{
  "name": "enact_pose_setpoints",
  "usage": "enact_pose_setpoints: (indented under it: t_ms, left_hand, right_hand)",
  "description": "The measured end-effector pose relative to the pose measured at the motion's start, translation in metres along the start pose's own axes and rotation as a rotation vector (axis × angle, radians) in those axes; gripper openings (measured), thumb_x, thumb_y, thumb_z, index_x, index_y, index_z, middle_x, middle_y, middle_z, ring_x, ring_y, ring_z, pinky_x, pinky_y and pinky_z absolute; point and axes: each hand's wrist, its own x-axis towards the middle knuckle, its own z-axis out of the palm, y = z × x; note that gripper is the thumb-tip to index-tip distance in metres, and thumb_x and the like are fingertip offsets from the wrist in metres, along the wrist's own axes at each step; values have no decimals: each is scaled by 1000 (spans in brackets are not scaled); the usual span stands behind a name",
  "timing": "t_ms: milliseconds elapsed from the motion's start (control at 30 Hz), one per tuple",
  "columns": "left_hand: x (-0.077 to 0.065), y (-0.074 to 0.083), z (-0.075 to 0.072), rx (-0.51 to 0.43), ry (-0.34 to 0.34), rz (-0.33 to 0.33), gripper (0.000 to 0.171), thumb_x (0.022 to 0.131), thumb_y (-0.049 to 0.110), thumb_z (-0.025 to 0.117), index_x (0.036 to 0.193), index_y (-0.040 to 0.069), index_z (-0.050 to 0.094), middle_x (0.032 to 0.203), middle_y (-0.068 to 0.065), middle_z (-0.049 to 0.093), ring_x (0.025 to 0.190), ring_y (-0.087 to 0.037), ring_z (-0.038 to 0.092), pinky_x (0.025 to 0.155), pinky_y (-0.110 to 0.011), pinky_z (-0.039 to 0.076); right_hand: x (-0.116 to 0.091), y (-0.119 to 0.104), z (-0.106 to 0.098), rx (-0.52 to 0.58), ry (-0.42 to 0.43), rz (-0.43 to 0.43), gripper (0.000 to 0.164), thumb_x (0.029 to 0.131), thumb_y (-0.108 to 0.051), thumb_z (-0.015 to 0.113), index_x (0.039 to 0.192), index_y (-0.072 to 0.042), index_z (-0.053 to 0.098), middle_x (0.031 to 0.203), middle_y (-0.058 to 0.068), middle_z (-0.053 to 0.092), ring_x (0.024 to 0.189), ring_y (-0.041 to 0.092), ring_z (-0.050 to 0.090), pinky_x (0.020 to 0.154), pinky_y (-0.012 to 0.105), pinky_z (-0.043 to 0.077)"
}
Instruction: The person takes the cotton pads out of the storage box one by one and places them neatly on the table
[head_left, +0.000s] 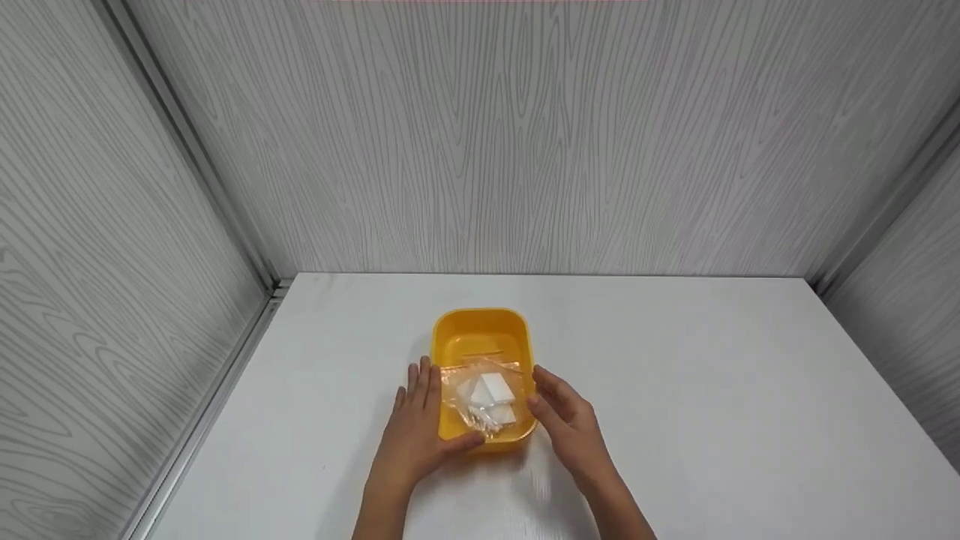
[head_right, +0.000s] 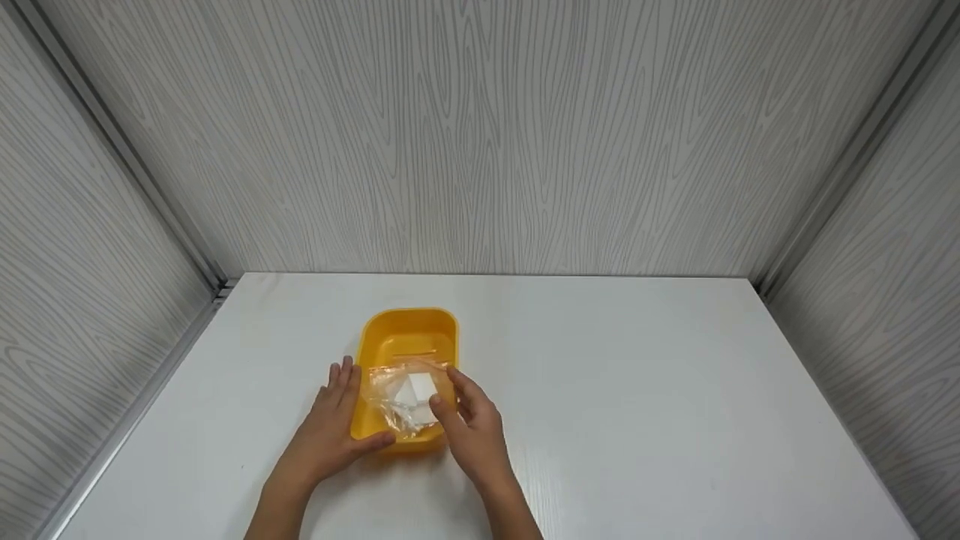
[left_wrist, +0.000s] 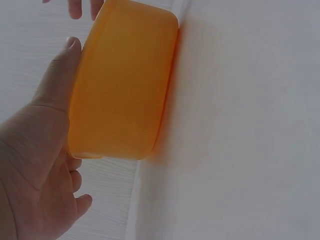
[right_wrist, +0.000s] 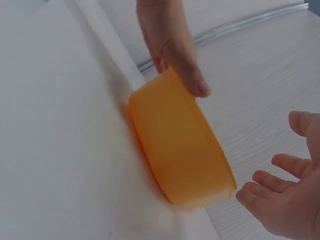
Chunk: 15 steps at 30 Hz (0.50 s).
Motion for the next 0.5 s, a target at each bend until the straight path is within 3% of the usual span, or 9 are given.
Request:
enact_pose_setpoints:
  t_ms: [100, 300, 500]
  left_hand:
    - [0, 1, -1, 14, -35, 8, 125, 75, 80, 62, 159, 0, 13, 168, -13, 0, 155, -31, -2, 124, -52, 8]
    - [-1, 1, -2, 22, -71, -2, 121, 78, 78, 60, 158, 0, 14, 168, -13, 0, 155, -31, -3, 124, -51, 5]
    - [-3, 1, 0, 13, -40, 17, 119, 79, 77, 61, 159, 2, 15, 168, -13, 1, 154, -34, -1, 124, -54, 7]
  right_hand:
    - [0, -8, 0, 208, -22, 99, 57, 103, -35, 52, 151, -7, 40, 154, 14, 44, 146, 29, 36, 121, 47, 26]
    - [-1, -18, 9, 350, -35, 138, 61, 105, -37, 46, 154, -3, 32, 159, 14, 36, 149, 28, 30, 122, 44, 22]
    - [4, -18, 20, 609, -173, 262, 71, 107, -42, 37, 159, -2, 10, 166, 21, 3, 154, 35, 2, 124, 46, 7]
